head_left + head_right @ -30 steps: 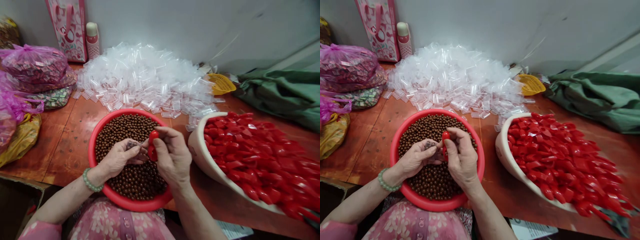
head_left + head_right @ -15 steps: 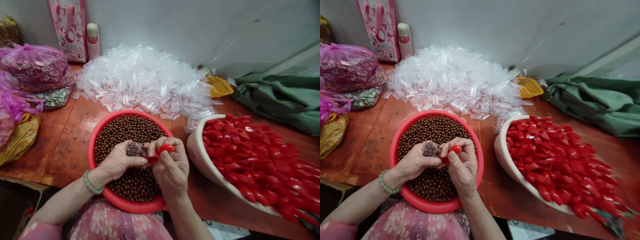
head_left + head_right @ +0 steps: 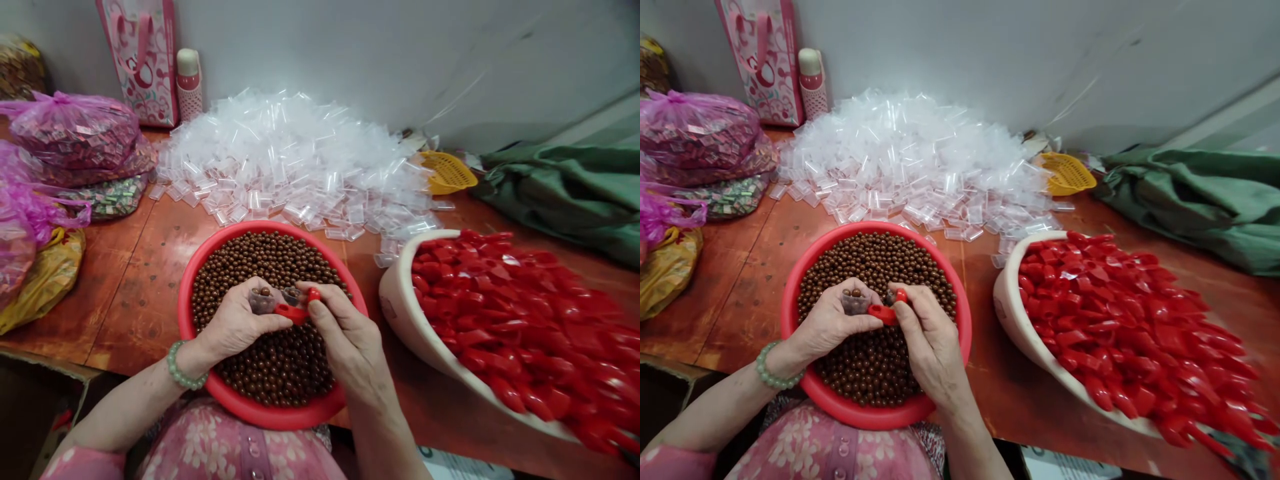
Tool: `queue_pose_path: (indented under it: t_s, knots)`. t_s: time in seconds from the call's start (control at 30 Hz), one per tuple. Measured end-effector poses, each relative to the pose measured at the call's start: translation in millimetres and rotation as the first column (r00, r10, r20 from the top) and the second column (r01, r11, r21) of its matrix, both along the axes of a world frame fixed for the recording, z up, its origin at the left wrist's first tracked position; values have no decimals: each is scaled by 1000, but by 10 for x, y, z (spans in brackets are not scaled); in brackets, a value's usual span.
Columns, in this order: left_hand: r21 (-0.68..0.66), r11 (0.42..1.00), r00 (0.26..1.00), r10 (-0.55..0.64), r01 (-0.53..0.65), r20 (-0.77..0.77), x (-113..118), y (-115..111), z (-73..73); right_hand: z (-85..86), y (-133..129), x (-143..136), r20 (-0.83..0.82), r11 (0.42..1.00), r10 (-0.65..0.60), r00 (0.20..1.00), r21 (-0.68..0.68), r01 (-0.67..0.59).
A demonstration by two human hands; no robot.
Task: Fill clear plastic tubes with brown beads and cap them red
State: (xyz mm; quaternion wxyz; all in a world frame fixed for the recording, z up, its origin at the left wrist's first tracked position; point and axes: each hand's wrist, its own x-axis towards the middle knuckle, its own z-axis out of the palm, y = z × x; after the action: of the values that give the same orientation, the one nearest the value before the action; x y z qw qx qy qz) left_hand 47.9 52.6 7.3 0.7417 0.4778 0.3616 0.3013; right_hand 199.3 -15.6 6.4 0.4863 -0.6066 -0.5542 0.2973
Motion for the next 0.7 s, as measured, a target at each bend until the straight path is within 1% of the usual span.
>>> queue_pose_path:
  t_s: [0.07, 0.13, 0.27, 0.33, 0.37, 0.43, 0.5, 0.53, 0.6, 0.7]
  knots:
    - [13, 1000, 1000, -13, 13, -5, 4, -5, -18, 32, -21, 42, 134, 991, 135, 982, -34, -132]
    - [15, 999, 999, -43, 44, -12, 7, -11, -48, 48, -43, 64, 203, 976, 218, 955, -54, -211]
    - [22, 994, 993, -103, 105, -61, -22, 1, -89, 28, -76, 99, 237, 957, 291, 927, -53, -287]
    - [11, 988, 987, -153, 154, -48, -53, 23, -81, 5, -80, 125, 208, 947, 320, 924, -68, -313]
    - [1, 983, 983, -181, 181, -30, -69, 35, -74, -8, -78, 138, 160, 953, 303, 940, -72, -295]
    - [7, 978, 978, -206, 206, -4, -96, 60, -60, -29, -69, 161, -11, 977, 199, 980, -72, -200]
    - [80, 977, 979, -194, 199, -58, -112, 79, -57, -41, -55, 172, -197, 993, 72, 978, -75, -89]
    - [122, 971, 976, -193, 205, -101, -115, 85, -58, -44, -48, 172, -248, 997, 24, 968, -66, -42]
    - [164, 957, 963, -214, 241, -162, -114, 93, -61, -46, -31, 161, -237, 1000, -16, 971, -16, 13]
    - [127, 951, 953, -264, 283, -147, -103, 102, -47, -51, -4, 130, -138, 997, -18, 990, 73, 29]
